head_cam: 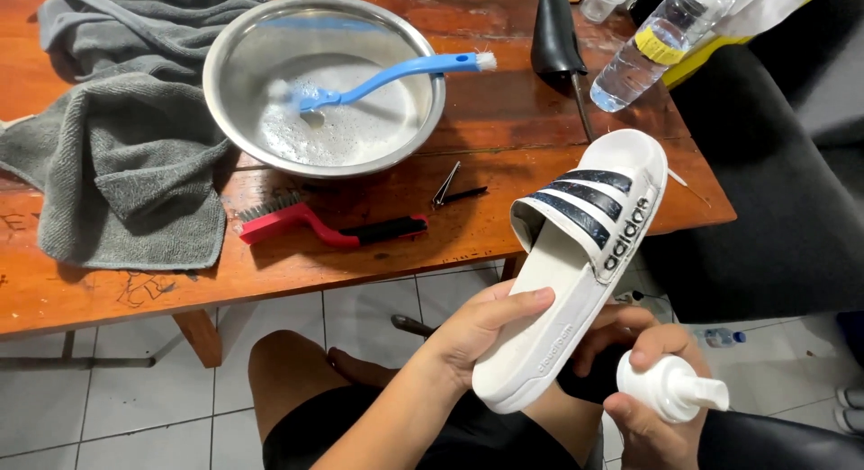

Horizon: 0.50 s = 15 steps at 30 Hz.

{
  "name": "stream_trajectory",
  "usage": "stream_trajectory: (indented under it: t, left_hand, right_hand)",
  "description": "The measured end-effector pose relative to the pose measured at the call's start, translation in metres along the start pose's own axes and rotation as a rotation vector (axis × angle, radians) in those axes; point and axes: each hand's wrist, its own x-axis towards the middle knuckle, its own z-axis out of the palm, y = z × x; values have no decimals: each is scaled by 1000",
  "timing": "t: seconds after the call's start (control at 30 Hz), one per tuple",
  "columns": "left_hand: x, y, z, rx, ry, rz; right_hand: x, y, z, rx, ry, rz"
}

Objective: Hand-sewing the upper strap of a slide sandal to its sole using a needle and thread, followed by applying a cleaning or adhesive foam.

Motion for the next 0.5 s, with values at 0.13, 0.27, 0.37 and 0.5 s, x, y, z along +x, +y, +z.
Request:
stream_trajectory:
  t: [0.13,0.27,0.37,0.5]
  left_hand:
    - [-1,0,-1,-74,-51,-2]
    - [-3,2,-1,-84,-73,-7]
    - [-1,-1,-5,-100,-62,-21]
    - [-2,0,-2,-141,-103,-26]
  right_hand:
    - [0,0,-3,8,-54,2]
    - [4,4,-6,29,-113,-33]
    - [4,4,-8,43,-140,-25]
    - [4,5,-7,48,-122,-38]
